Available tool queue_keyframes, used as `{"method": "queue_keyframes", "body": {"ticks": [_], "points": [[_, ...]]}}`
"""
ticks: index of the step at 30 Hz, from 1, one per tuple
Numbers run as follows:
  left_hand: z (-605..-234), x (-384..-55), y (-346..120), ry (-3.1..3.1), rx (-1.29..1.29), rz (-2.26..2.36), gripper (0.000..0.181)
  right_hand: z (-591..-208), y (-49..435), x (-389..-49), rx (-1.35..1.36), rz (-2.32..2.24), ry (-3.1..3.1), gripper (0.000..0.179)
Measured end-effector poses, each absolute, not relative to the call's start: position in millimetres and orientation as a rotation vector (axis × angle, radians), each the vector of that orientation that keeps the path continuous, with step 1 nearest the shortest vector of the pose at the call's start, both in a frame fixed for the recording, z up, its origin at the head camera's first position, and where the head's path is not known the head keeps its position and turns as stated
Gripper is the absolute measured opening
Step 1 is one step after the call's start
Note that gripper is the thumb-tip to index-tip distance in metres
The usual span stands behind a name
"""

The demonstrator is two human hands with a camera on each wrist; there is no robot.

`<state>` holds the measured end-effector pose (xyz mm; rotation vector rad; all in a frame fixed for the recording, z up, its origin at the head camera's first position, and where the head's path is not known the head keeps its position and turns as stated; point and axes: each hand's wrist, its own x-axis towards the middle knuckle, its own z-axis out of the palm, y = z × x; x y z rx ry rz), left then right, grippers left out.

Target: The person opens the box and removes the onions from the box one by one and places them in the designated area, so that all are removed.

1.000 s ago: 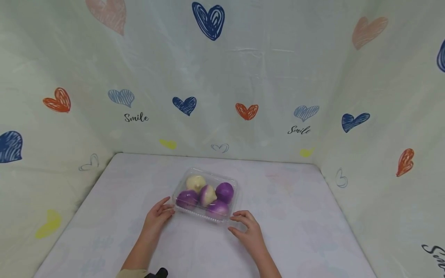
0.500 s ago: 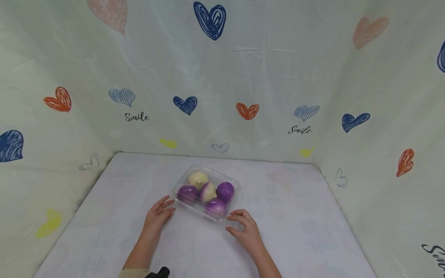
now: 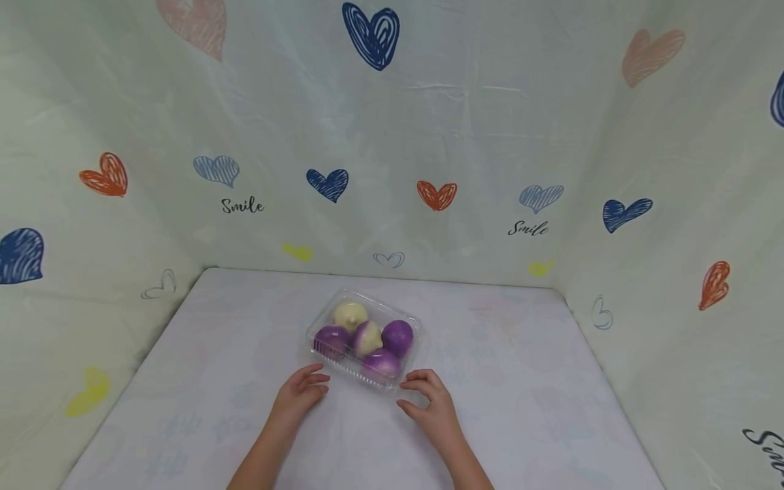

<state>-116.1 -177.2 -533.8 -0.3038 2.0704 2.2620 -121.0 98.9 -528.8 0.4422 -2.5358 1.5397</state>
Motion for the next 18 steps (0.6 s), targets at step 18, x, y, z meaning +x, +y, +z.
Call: {"method": "queue_keyframes", "body": {"ticks": [18], "points": [[-536.7, -111.8, -133.3, 2.033, 0.033, 2.129, 0.044, -529.5, 97.3, -120.0, 0.415, 1.589, -2.536, 0.02]]}}
